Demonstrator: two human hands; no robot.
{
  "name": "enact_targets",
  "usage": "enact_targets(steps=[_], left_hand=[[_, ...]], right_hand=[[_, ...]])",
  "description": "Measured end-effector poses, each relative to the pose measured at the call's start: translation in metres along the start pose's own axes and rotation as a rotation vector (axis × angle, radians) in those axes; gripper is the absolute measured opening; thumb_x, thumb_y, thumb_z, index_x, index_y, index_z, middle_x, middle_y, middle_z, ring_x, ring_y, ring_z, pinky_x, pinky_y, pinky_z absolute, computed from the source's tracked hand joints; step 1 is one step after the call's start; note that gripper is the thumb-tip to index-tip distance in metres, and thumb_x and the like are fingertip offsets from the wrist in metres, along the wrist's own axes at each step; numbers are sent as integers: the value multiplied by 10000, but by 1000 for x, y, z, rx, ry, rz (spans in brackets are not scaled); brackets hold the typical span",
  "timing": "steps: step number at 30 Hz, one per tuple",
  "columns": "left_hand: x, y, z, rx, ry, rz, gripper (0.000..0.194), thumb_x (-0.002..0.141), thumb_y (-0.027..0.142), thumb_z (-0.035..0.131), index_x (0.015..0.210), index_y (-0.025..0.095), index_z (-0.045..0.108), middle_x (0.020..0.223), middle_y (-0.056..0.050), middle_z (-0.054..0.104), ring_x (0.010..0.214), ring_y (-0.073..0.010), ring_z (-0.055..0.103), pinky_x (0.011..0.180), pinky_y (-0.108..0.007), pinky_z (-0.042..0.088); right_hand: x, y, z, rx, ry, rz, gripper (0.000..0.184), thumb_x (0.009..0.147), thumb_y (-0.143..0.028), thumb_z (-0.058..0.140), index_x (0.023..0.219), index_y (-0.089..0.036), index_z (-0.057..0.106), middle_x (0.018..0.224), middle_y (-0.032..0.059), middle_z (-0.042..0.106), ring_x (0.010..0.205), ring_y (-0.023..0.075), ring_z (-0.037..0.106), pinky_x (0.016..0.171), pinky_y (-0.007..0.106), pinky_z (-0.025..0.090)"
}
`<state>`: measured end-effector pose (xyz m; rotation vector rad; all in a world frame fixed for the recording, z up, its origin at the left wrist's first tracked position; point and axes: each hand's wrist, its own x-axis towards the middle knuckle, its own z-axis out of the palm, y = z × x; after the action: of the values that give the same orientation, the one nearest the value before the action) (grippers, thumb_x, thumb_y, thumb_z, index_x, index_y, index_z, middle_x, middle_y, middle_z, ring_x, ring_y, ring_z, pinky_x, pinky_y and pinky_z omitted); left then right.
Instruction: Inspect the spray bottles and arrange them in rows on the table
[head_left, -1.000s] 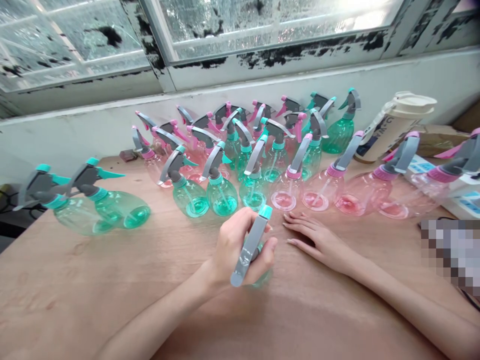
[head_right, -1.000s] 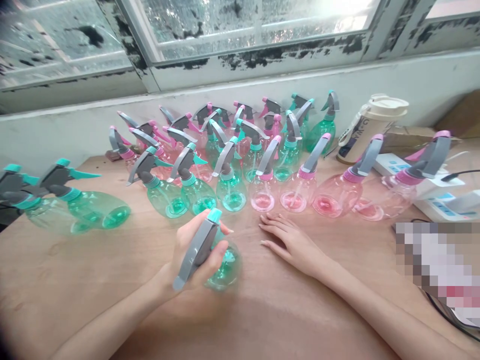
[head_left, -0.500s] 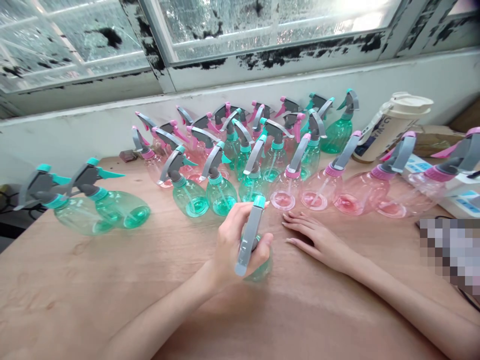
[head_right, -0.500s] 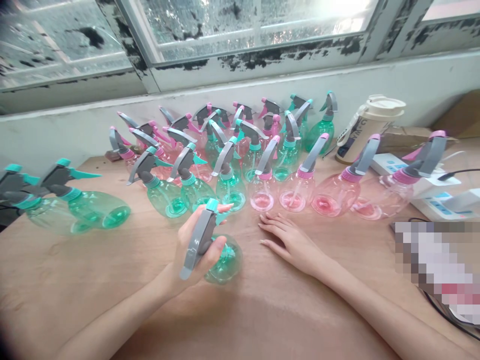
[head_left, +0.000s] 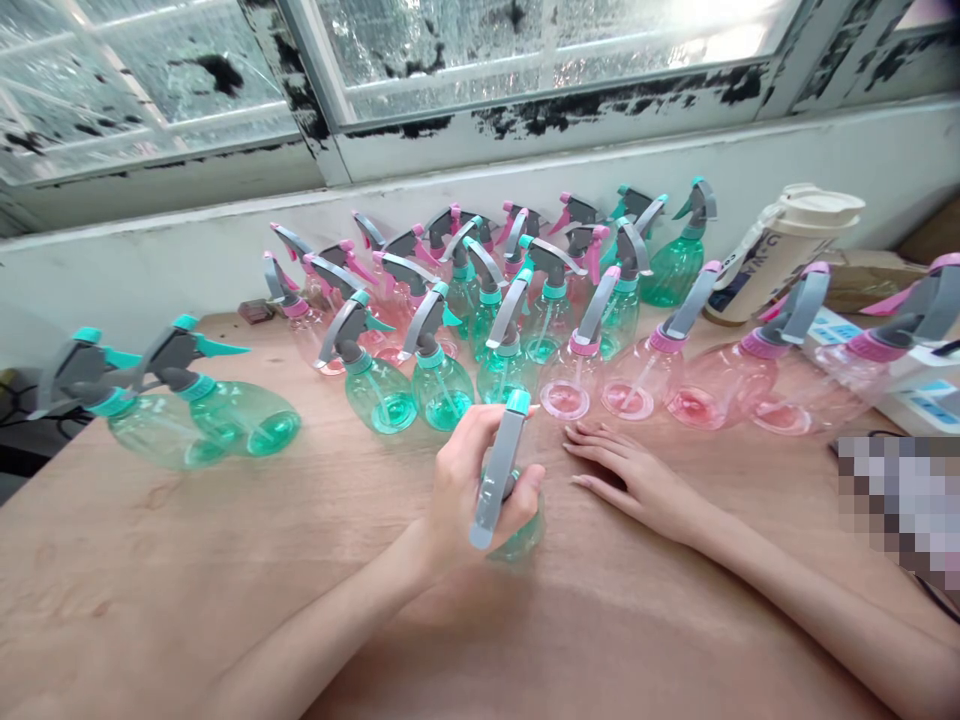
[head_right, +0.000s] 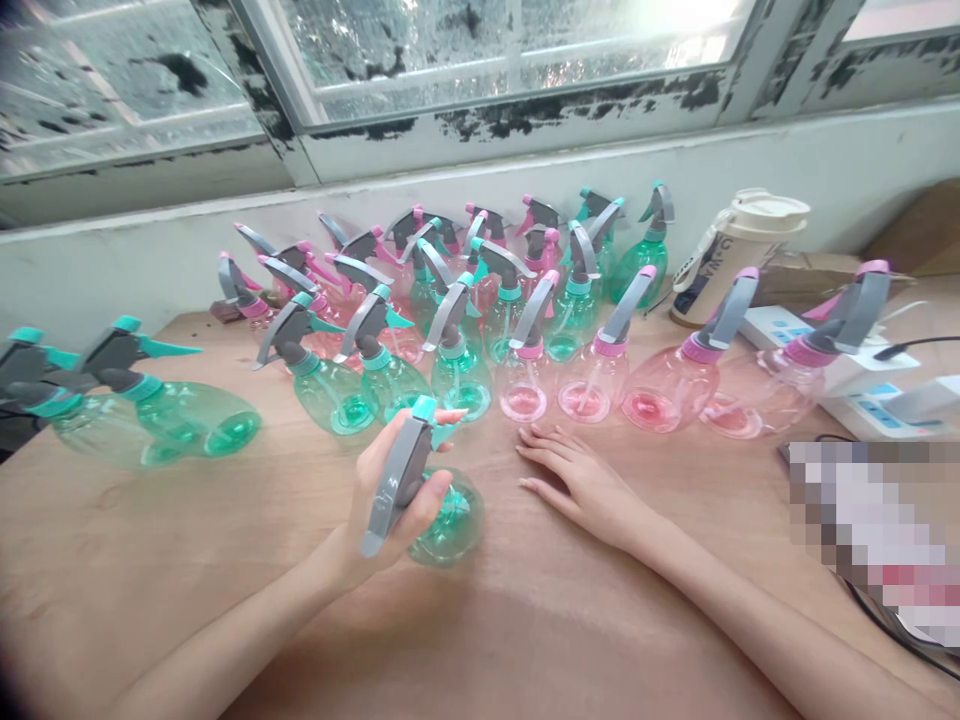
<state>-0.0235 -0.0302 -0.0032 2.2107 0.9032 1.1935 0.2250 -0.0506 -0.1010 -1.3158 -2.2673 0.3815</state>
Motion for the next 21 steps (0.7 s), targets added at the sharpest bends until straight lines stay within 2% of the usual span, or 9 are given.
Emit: enact_targets(steps=[4,9,12,16,18,21], left_hand=[[2,2,-1,13,8,16,282,830,234,556,1107,184,569,992,-85,664,857,-207,647,734,-350,548],[8,9,-8,63,14,61,22,835,209,542,832,196,559,709,-7,582,651,-153,592,631,-301,514],[10,9,-10,41,-44,31,126,858,248,555,960,193,603,776,-30,629,755,-188,641,701,-335,547],[5,2,-5,-2,-40,47,353,857,303,604,1184,179,558,1055,-109,670,990,-242,663,851,-393,561],[0,-1,-1,-2,-4,57,426,823,307,655,1210,183,525,1092,-112,652,980,-234,659,853,-392,569],[-7,1,3,26,25,-21,435,820,256,654,1225,190,511,1019,-65,635,801,-160,644,820,-364,583]], right_hand=[[0,0,0,23,18,0,401,973,-377,517,1346,-239,568,1454,92,545,1374,277,463,1145,541,373],[1,-1,-1,36,15,-2,410,970,-375,522,1359,-251,561,1447,91,552,1366,282,474,1141,552,371],[1,-2,-2,38,22,-4,413,969,-370,524,1367,-266,556,1446,87,552,1364,289,474,1142,571,359],[1,-1,-1,36,27,-7,409,967,-372,527,1359,-264,563,1446,87,552,1362,294,477,1146,580,351],[0,0,0,27,17,-9,408,971,-382,520,1357,-258,563,1455,87,543,1369,291,469,1151,578,345],[-1,2,1,23,10,-4,418,969,-399,521,1360,-256,560,1458,84,541,1379,289,455,1153,569,348]])
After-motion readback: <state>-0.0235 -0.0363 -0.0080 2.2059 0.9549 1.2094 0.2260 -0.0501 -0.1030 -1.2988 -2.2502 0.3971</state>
